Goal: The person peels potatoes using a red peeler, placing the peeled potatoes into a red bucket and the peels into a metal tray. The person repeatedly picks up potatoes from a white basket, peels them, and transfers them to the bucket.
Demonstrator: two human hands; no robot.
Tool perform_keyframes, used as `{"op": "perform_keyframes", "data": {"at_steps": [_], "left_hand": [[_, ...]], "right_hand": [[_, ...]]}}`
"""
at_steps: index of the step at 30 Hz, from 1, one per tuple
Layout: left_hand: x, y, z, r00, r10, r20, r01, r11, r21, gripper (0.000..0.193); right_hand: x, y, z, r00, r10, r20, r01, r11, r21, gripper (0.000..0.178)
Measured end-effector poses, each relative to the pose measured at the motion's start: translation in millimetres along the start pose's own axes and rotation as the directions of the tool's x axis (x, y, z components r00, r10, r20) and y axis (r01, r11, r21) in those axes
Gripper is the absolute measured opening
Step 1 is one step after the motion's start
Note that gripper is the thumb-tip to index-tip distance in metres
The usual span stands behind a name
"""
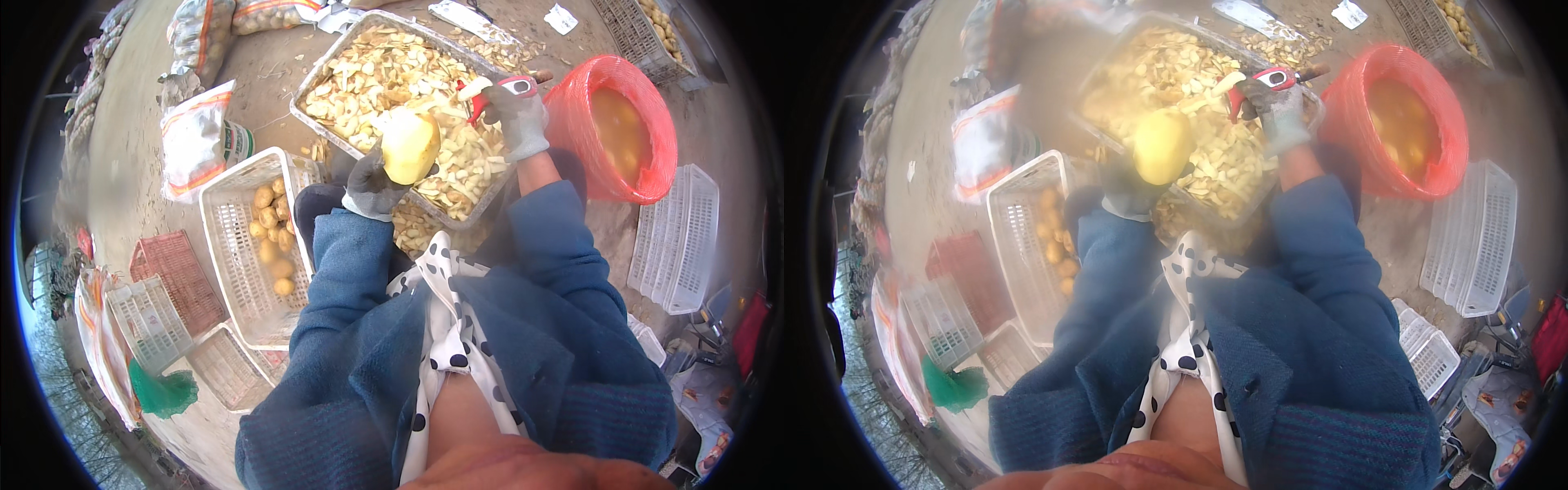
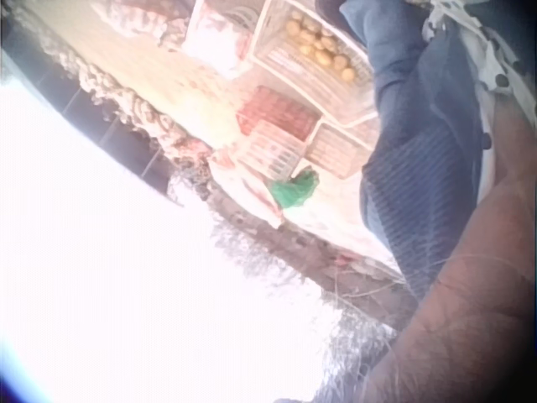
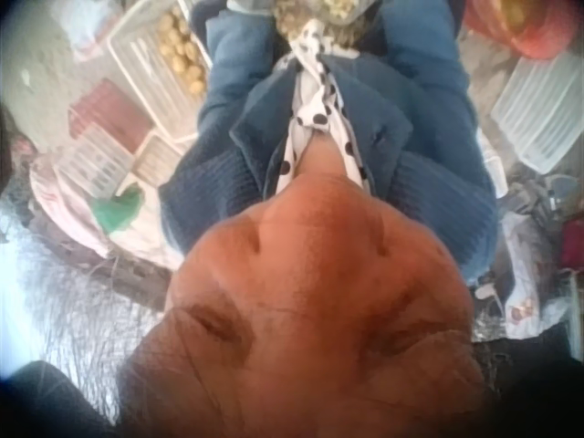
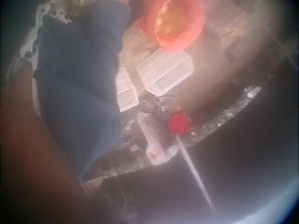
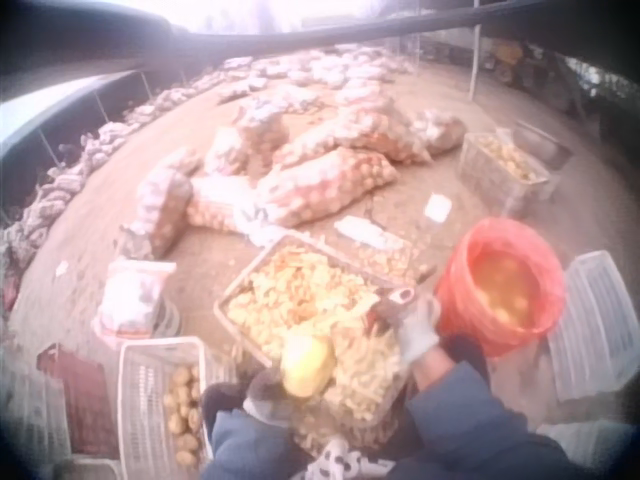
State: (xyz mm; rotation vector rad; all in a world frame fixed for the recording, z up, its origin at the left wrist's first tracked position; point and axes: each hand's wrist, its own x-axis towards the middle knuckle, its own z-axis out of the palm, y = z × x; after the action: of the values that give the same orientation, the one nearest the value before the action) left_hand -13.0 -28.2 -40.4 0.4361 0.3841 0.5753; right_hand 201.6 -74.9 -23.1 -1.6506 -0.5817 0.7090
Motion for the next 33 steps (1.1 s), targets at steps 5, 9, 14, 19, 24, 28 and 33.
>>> {"op": "perform_keyframes", "data": {"at_steps": [5,9,14,19,24,28,33], "left_hand": [[7,-9,-2,0.994,-0.107,-0.004,0.106,0.994,-0.018,0.068],[22,-26,-30,0.987,-0.158,-0.017,0.136,0.894,-0.428,0.064],[4,-15,-25,0.992,-0.128,0.01,0.124,0.926,-0.357,0.059],[1,1,-13,0.998,-0.019,-0.053,0.02,0.999,0.035,0.065],[9,-9,-20,0.999,0.041,-0.016,-0.037,0.974,0.222,0.068],[2,7,-11,0.998,0.006,0.06,-0.01,0.997,0.076,0.073],[14,-2,-19,0.974,-0.002,-0.225,-0.026,0.992,-0.123,0.06]], "right_hand": [[-7,11,-5,0.959,-0.092,0.269,-0.124,0.714,0.689,0.014],[-31,3,16,0.887,-0.145,0.439,-0.116,0.849,0.516,0.02],[4,4,3,0.984,0.014,0.18,0.018,0.984,-0.176,0.024],[-14,-25,4,0.991,0.015,0.132,-0.013,1.0,-0.021,0.014],[-2,-2,17,0.762,-0.015,0.647,-0.558,0.491,0.669,0.015],[2,11,16,0.961,0.252,0.113,-0.273,0.924,0.266,0.016],[2,2,2,0.946,0.104,0.308,-0.227,0.888,0.399,0.015]]}}
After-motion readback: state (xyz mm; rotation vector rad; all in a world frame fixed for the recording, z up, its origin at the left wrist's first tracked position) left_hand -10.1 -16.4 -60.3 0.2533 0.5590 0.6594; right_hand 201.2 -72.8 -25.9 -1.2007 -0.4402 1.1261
